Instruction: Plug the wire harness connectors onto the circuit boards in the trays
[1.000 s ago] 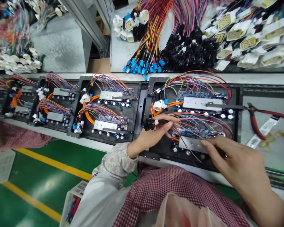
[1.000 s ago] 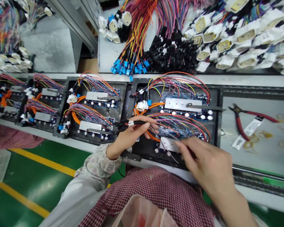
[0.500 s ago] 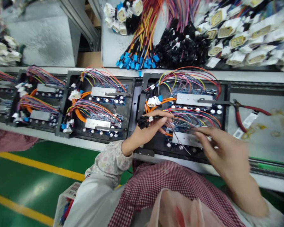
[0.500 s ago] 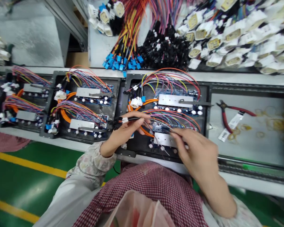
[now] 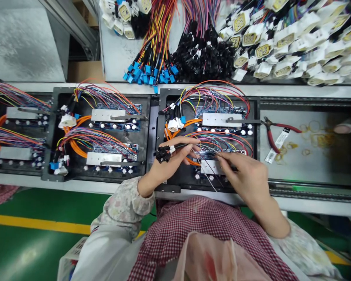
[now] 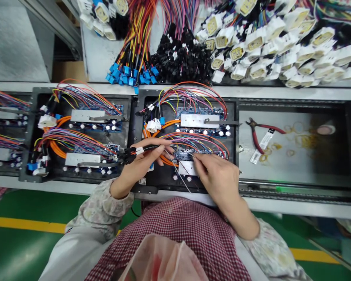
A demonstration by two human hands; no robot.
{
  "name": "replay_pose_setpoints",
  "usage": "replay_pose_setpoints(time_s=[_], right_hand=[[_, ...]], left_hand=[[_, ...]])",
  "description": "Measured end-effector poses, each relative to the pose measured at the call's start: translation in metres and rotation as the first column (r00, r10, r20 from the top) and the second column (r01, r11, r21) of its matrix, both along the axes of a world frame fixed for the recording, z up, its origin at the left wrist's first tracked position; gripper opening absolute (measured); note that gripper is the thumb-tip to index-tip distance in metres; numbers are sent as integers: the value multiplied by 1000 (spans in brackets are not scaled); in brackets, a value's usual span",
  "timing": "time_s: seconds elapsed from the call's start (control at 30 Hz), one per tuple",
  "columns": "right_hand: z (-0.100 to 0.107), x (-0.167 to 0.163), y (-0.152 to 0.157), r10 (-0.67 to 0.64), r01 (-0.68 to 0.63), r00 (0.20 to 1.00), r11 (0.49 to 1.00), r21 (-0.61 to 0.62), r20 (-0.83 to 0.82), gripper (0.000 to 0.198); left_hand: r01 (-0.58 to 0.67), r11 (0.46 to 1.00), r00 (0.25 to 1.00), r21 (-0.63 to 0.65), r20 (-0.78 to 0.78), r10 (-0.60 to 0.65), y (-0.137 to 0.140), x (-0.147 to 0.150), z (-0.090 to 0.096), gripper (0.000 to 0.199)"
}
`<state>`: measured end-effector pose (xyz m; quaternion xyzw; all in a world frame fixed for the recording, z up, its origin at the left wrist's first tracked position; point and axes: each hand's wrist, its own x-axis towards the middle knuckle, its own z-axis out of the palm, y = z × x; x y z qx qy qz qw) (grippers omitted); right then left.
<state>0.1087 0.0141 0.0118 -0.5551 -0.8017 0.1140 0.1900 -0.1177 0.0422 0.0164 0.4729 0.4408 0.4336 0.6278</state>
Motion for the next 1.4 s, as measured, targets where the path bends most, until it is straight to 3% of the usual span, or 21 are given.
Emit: replay_pose_setpoints(time_s=[0.27, 0.4, 0.53, 0.7, 0.93, 1.23, 1.4], right_hand=[[-3, -2, 2, 16, -16, 1000, 1000, 10, 22, 24], [17, -2, -4, -27, 28, 1000, 998, 52, -8, 21], [32, -2, -11, 77, -76, 997, 997, -32, 32, 21], [15, -3, -5, 3, -5, 997, 1000, -26, -73, 19], [-7, -10, 5, -15, 17, 998, 999, -41, 65, 23], [-8, -12, 8, -11, 11, 996, 1000, -4, 91, 26], [17, -11, 1, -29, 29, 999, 1000, -1, 17, 28]], left_hand=[[3, 1000, 1000, -19, -13, -4, -1, 0, 2, 24], [1, 1000, 1000, -19, -21, -2, 0, -1, 1, 23], [-9, 1000, 1000, -1, -12, 9, 0, 0, -1, 21], [-22, 1000, 999, -13, -40, 21, 0, 0, 4, 22], [-16, 999, 999, -35, -36, 15, -1, -1, 6, 24], [-17, 1000, 999, -18, -29, 17, -1, -1, 4, 24], [-16, 1000, 999, -12, -34, 15, -1, 0, 3, 23]])
